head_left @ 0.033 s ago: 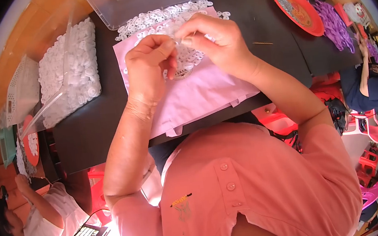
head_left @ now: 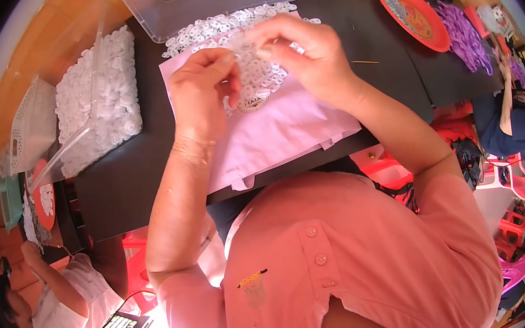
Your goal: Inspecting and sorting small white plastic components on a workbench.
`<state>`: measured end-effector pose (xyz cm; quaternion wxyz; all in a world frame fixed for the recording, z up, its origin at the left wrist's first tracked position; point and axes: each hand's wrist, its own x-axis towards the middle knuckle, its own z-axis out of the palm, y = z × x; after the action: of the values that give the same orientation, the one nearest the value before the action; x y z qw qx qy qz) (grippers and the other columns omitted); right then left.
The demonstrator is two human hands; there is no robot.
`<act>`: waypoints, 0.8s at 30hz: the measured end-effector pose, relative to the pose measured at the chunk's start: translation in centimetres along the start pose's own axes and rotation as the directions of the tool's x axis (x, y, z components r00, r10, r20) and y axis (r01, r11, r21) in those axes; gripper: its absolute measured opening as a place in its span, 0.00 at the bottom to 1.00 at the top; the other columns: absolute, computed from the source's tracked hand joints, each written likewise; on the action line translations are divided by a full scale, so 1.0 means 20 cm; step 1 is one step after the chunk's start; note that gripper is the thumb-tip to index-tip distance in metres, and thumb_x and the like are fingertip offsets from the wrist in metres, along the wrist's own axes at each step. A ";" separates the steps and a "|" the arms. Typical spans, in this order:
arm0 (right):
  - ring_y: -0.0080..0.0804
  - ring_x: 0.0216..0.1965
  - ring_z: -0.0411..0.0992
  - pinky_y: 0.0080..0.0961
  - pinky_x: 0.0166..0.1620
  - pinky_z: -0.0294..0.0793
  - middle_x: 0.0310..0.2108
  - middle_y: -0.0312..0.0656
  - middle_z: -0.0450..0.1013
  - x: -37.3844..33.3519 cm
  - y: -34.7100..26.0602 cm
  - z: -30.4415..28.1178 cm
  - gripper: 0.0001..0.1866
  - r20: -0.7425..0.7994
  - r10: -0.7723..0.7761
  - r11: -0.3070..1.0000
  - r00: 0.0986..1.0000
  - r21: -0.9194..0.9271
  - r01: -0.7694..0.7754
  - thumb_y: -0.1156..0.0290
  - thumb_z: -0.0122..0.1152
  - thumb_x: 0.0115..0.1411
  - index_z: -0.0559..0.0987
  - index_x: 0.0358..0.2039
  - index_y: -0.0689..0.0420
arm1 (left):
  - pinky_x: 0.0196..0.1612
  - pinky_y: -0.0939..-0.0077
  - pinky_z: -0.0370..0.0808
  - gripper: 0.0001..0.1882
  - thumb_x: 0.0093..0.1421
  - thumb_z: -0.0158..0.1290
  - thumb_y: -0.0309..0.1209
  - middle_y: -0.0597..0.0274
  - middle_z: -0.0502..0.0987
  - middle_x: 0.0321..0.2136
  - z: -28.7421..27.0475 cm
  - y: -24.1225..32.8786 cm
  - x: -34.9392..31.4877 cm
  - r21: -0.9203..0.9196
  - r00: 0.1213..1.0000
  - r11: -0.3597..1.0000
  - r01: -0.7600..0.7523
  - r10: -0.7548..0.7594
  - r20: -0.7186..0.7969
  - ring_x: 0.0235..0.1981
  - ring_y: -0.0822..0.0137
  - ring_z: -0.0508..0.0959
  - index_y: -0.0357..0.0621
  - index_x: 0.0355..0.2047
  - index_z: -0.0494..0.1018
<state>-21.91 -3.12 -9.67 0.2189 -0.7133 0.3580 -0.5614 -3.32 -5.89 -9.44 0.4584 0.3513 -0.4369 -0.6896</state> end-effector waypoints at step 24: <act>0.18 0.30 0.72 0.18 0.33 0.72 0.28 0.34 0.75 0.12 -0.12 0.13 0.05 0.305 0.414 0.817 0.858 0.292 -0.498 0.80 0.64 0.55 0.77 0.31 0.61 | 0.37 0.64 0.74 0.10 0.59 0.52 0.27 0.52 0.75 0.31 -0.08 -0.01 0.05 -0.338 0.981 0.927 -0.161 0.112 -0.161 0.33 0.60 0.77 0.31 0.36 0.72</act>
<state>-18.49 -3.54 -7.19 0.5141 -0.6128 0.3825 -0.4624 -2.24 -7.31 -10.35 0.5897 0.2802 -0.2981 -0.6963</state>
